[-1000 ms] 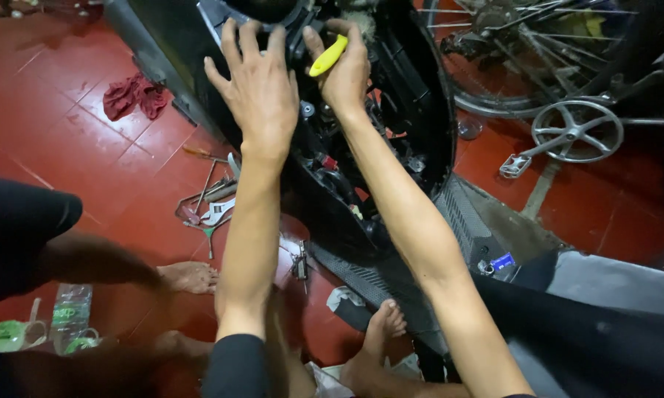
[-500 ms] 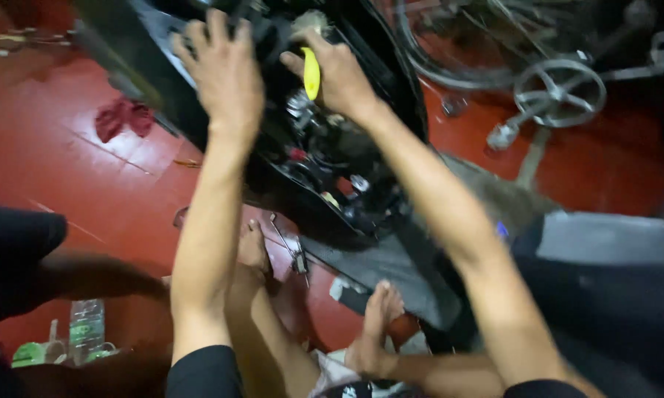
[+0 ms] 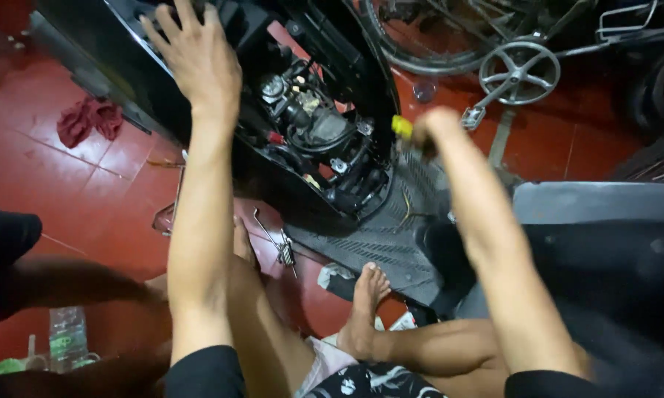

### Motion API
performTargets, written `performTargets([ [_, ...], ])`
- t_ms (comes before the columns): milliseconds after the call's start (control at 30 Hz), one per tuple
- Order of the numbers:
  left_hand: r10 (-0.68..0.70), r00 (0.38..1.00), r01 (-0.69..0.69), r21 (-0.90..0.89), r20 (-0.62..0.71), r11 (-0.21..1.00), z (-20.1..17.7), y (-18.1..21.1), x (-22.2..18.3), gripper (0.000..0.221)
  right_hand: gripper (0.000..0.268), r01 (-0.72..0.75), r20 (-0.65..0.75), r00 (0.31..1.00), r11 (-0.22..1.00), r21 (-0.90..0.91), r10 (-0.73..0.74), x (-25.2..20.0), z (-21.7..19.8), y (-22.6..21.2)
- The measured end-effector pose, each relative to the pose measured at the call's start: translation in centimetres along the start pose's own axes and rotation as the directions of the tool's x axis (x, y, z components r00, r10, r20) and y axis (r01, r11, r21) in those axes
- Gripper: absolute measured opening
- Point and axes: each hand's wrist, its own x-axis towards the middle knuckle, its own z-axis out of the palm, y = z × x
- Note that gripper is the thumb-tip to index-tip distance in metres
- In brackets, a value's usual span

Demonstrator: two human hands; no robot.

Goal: Cleaning and adjusting internal components of a motorcycle using a brush and small tools.

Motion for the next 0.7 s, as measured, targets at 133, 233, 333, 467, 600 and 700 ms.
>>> performTargets([
  [133,-0.060,0.997,0.058,0.035,0.057,0.998,0.3,0.4,0.2,0.044,0.048,-0.097,-0.038,0.993,0.961,0.258,0.110,6.3,8.1,-2.7],
  [233,-0.081,0.996,0.081,0.003,0.033,0.997,0.9,0.1,0.2,0.037,0.070,-0.128,-0.057,0.984,0.899,0.419,0.167,8.6,11.5,-5.1],
  [333,-0.047,0.999,0.046,0.003,0.028,0.999,1.4,0.2,-0.1,0.063,0.057,-0.101,-0.082,0.990,0.976,0.193,0.118,8.3,12.9,-4.9],
  [467,-0.053,0.999,0.053,-0.008,0.008,0.999,1.4,0.4,-0.2,0.053,0.058,0.027,-0.232,0.970,0.922,0.386,0.069,12.1,16.2,-3.9],
  [600,-0.053,0.998,0.053,-0.011,0.021,0.999,1.8,0.3,-0.3,0.054,0.059,0.203,-0.418,0.902,0.749,0.631,0.108,7.2,17.5,-4.1],
  [700,-0.056,0.998,0.056,-0.046,0.010,0.997,1.9,0.2,-0.3,0.048,0.048,0.003,-0.188,0.954,0.625,0.781,0.231,2.4,17.6,-6.3],
])
